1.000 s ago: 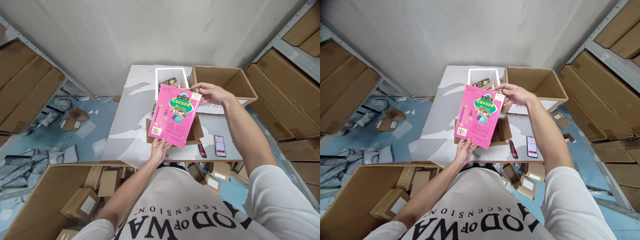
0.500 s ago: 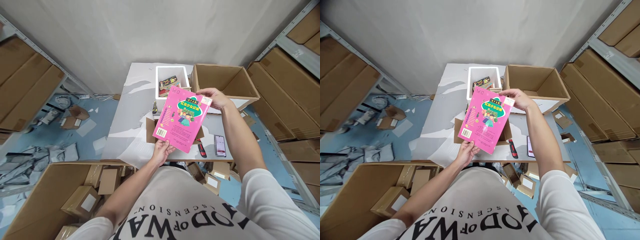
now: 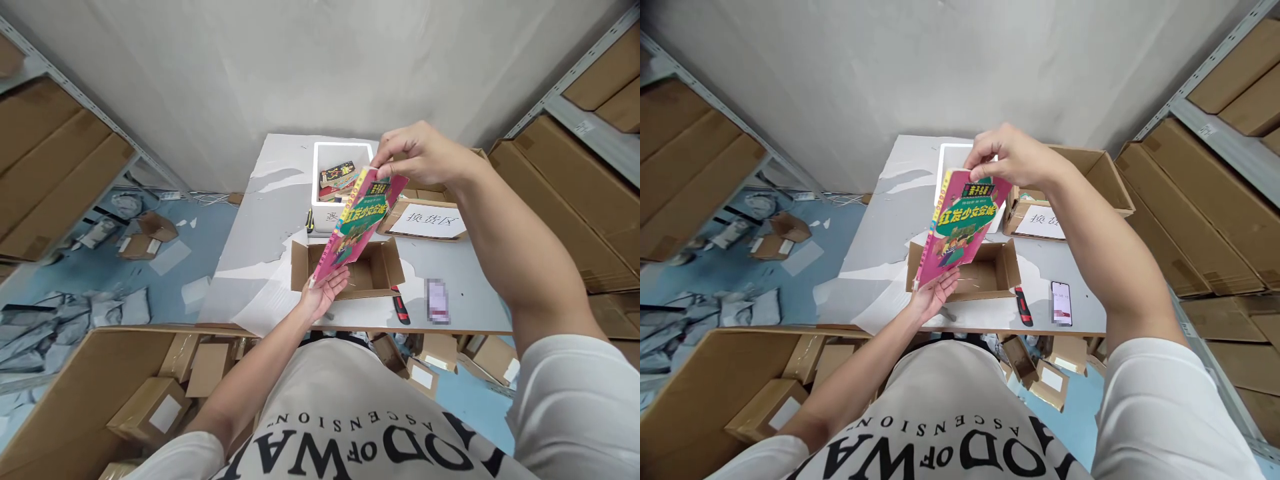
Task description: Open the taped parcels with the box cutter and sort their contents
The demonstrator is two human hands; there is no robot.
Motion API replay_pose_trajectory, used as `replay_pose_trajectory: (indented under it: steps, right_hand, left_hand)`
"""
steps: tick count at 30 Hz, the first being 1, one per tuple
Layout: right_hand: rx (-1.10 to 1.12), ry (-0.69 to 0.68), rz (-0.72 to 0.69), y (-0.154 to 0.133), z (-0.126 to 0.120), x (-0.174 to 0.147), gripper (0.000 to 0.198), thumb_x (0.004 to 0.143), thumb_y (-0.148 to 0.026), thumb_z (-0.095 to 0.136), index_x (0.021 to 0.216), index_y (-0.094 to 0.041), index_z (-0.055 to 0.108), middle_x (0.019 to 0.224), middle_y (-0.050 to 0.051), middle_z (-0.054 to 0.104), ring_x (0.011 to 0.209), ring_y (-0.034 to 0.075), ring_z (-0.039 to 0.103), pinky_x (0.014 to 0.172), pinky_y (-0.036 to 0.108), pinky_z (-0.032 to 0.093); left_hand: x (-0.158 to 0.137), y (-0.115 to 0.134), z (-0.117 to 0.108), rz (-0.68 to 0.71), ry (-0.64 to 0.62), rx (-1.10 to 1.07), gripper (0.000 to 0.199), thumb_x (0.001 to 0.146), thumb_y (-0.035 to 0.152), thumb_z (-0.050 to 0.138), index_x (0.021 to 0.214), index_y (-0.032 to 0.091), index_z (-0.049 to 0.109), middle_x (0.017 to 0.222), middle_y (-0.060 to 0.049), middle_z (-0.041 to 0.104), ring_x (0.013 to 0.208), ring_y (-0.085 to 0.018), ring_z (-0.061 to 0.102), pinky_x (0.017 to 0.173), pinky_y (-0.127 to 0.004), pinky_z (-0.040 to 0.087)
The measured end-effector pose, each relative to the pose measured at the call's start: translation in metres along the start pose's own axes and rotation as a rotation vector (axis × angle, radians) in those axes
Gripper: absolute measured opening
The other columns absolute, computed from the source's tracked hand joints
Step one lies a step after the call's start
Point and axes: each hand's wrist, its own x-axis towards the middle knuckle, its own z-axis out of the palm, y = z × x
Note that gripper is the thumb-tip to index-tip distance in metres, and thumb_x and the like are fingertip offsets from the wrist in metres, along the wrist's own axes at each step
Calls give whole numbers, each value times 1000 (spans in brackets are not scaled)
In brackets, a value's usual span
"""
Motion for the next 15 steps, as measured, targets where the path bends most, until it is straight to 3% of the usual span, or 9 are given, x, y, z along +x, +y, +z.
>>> replay_pose_trajectory:
  steps: [2,6,8,11,15]
  right_hand:
    - [-22,-13,17,-4,-1,12,15,63,-23,83,75,-22,74,74,0,66,86,22,63,78,37,53]
    - [-38,0,58,-7,4,30,15,65,-22,82,77,-20,73,68,-1,64,79,19,62,78,37,53]
    - [-59,-6,88,1,12,35,18,65,-23,82,79,-18,72,66,0,63,76,18,62,76,37,53]
    - [-38,35,162,31,28,38,22,61,-27,84,75,-19,69,64,1,64,75,19,62,71,36,54]
    - [-23,31,292,84,47,31,23,60,-29,84,68,-18,67,63,2,65,69,18,61,66,34,53]
  left_hand:
    - [1,1,0,33,-26,53,27,72,30,75,92,12,70,108,-14,71,93,-21,70,81,-31,55]
    - [2,0,-1,190,31,213,30,66,39,80,77,14,68,85,-7,73,74,-14,68,72,-28,54]
    - [0,-5,1,212,51,200,35,65,44,81,76,14,66,85,-5,72,79,-15,68,76,-29,55]
    - [-7,-16,2,122,53,88,38,63,44,82,81,16,64,87,-4,73,83,-15,69,85,-34,55]
    - [-20,-31,-1,36,110,-4,39,60,40,86,75,16,60,77,-1,72,73,-13,70,83,-34,55]
